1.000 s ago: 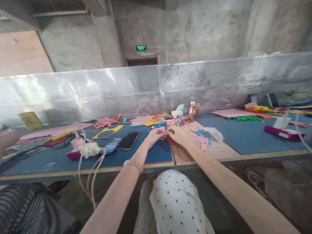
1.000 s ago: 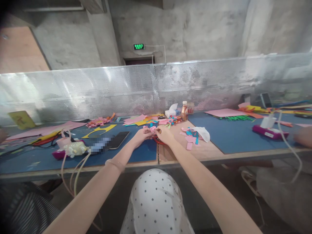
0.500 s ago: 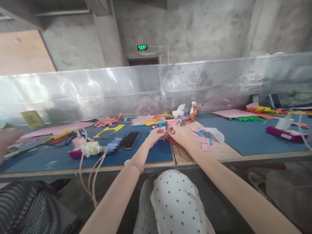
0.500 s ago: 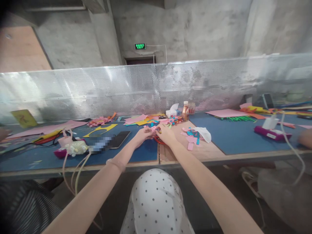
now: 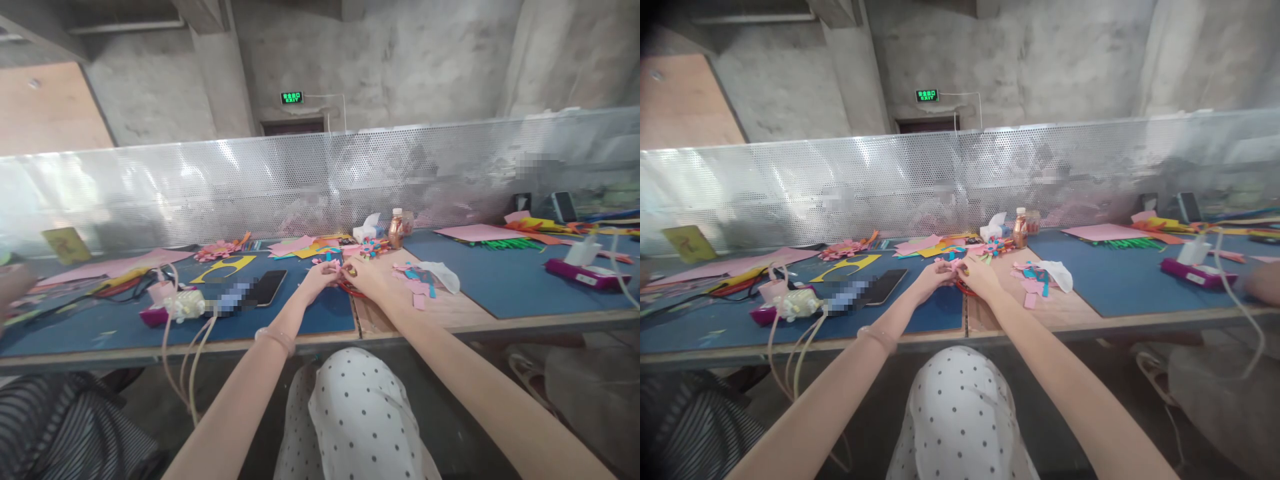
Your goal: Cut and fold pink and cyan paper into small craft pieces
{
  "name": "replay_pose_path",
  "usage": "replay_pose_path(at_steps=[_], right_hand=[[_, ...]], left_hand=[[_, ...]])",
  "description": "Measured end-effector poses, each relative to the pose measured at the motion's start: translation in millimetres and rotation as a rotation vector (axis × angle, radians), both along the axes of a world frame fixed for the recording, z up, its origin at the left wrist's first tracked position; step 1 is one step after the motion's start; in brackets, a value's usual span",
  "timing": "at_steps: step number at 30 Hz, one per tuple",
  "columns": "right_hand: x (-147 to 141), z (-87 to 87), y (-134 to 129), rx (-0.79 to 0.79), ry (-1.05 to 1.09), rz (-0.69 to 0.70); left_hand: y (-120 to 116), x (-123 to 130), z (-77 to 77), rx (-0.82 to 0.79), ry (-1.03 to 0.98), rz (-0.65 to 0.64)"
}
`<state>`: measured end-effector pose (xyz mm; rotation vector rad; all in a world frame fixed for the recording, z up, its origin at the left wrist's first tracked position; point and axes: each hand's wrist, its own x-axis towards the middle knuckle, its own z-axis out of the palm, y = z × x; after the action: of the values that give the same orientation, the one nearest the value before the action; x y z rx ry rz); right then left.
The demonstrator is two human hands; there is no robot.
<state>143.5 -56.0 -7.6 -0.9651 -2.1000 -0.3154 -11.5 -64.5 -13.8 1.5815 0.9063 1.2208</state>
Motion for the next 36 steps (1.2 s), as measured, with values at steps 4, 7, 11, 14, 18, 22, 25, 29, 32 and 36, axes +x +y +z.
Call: replay_pose_path(at_steps=[4,7,11,14,18,22,25,29,32,36], right_hand=[[-0.7,-0.1,1.1,0.001,0.001,-0.008],[-0.9,-0.6,2.6,0.000,0.003,-0.023],[-0.7,0.0,1.8,-0.012,-0.001,-0.051],[-0.7,0.9,-0.1,-0.022,-0.021,-0.051],[-0.9,0.9,-1.2,-0.033,-0.069,-0.019],[-1.0,-0.1,0.4,-0.040,-0.093,-0.008],[-1.0,-0.5,1.9,-0.043,-0.088,-0.010],[-1.1,0.1,1.5,-0.047,-0.057,-0.014],[-0.8,1.6,-0.5,-0.058,-0.038,-0.007],[-0.3,3.6,-2.7,-0.070,-0.026,0.008]], left_hand=[[-0.6,-0.1,0.3,-0.003,0.002,0.002],[-0.2,-0.2,0.2,-0.002,0.007,0.000],[0.9,-0.8,-0.4,0.003,0.016,-0.006],[2.3,-1.7,-1.6,0.004,0.031,-0.014],[4.3,-2.6,-3.2,0.008,0.051,-0.021],[3.9,-2.3,-3.0,0.018,0.060,-0.025],[2.4,-2.1,-2.0,0.023,0.066,-0.021],[0.8,-1.9,-1.1,0.032,0.076,-0.013],[0.3,-1.5,-1.2,0.040,0.088,0.000],[0.3,-1.1,-1.9,0.050,0.118,0.023]])
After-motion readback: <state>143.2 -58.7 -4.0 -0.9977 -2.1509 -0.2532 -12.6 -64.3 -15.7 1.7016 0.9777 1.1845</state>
